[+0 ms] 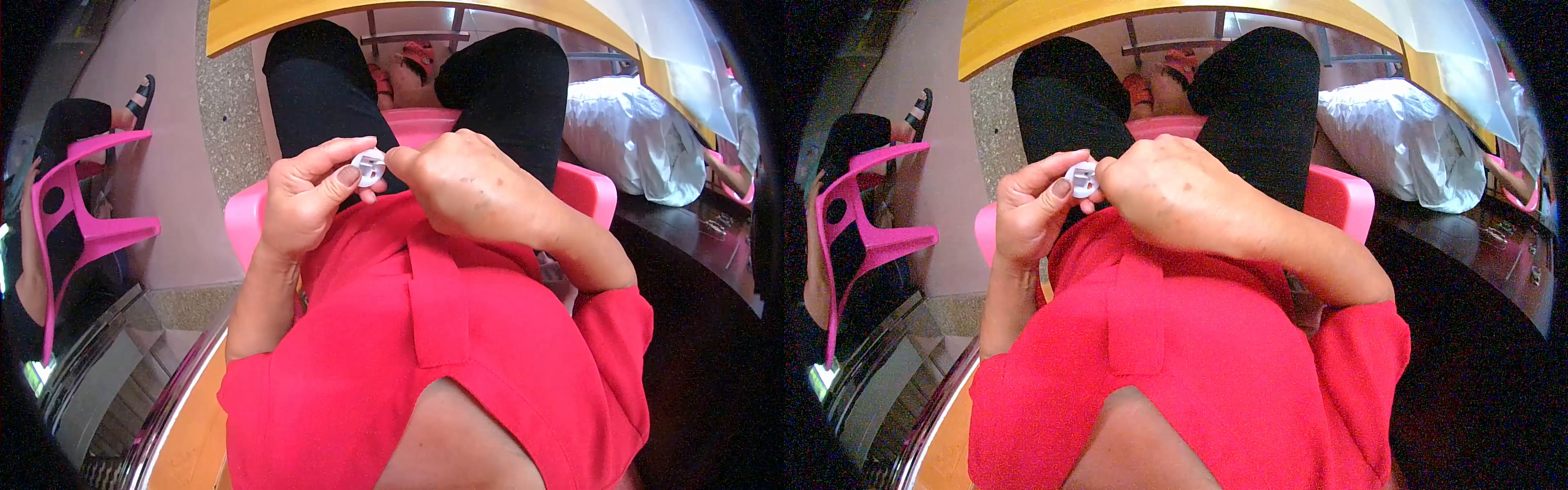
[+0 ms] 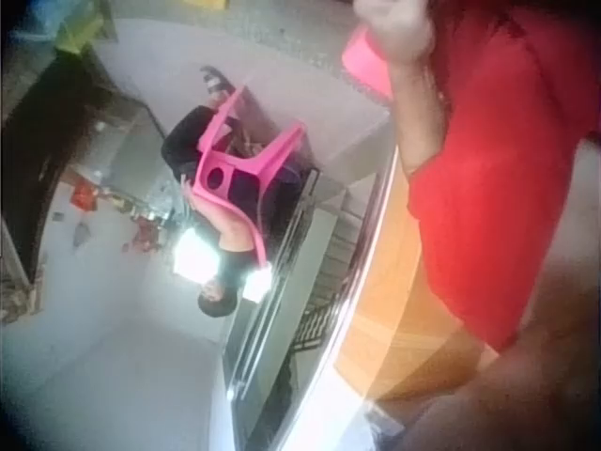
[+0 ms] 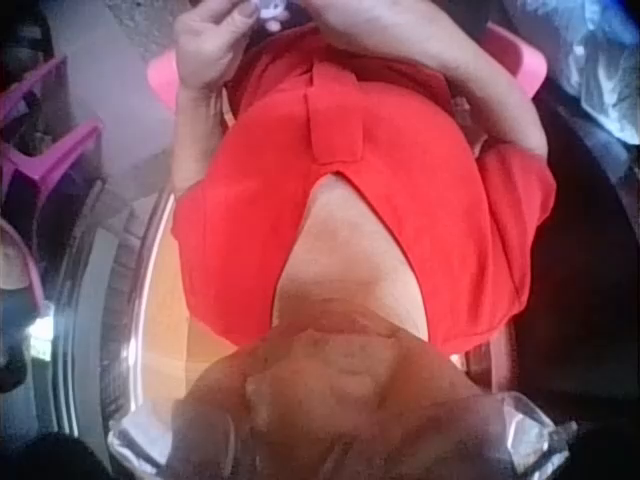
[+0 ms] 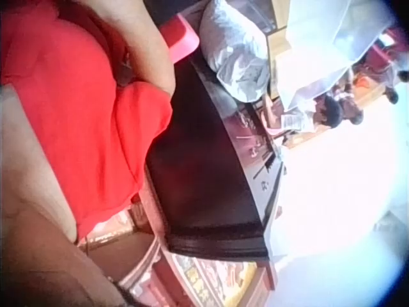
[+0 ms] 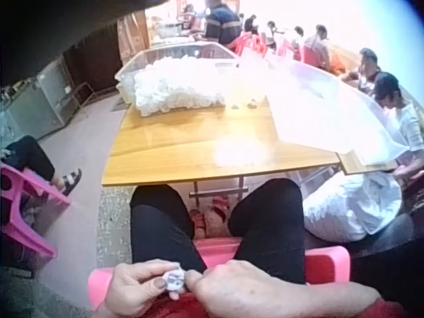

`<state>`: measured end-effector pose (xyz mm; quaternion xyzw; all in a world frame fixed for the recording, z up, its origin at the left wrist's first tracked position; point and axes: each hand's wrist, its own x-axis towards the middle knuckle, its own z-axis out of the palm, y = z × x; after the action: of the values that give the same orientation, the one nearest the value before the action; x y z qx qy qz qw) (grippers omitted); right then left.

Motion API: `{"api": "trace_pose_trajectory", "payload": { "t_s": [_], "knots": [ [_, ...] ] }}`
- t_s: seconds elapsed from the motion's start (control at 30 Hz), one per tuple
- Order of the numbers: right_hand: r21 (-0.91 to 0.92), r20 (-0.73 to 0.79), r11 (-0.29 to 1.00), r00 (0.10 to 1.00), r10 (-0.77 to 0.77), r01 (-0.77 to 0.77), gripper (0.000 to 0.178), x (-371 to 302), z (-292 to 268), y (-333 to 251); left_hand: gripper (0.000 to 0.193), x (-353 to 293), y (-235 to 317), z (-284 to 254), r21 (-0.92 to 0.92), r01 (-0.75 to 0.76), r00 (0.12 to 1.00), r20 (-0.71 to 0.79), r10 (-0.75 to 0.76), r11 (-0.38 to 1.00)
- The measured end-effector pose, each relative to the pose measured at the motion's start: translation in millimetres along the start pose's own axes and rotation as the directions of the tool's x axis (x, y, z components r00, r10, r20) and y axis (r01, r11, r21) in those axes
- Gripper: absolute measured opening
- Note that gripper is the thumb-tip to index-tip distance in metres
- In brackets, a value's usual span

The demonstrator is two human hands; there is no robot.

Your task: The person assembles plastic components by inserting a small metal pin into a white plastic base using a tool, then places the finished piece into a container and retrieves a new base to repeat the process.

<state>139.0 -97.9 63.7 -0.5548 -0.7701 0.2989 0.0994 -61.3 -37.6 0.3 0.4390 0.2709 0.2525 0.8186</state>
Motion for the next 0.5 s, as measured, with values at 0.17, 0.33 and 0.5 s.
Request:
{"api": "trace_pose_trajectory", "payload": {
  "t_s": [0.17,0.33,0.5],
  "knots": [
    [-0.154,0.022,0.986,0.998,-0.067,0.069,0.016,2,2,-7,0.027,0,1,3,0.135,-0.082,0.997,0.004,0.082,0.988],
    [-0.27,0.083,0.958,0.993,-0.079,0.099,0.013,8,0,-11,0.024,-2,5,3,0.32,-0.131,0.99,-0.013,0.143,0.938],
    [0.032,0.082,0.998,0.995,-0.049,0.046,0.015,18,10,11,0.026,0,0,-11,0.035,0.007,1.0,-0.024,-0.007,0.999]
  ]
}}
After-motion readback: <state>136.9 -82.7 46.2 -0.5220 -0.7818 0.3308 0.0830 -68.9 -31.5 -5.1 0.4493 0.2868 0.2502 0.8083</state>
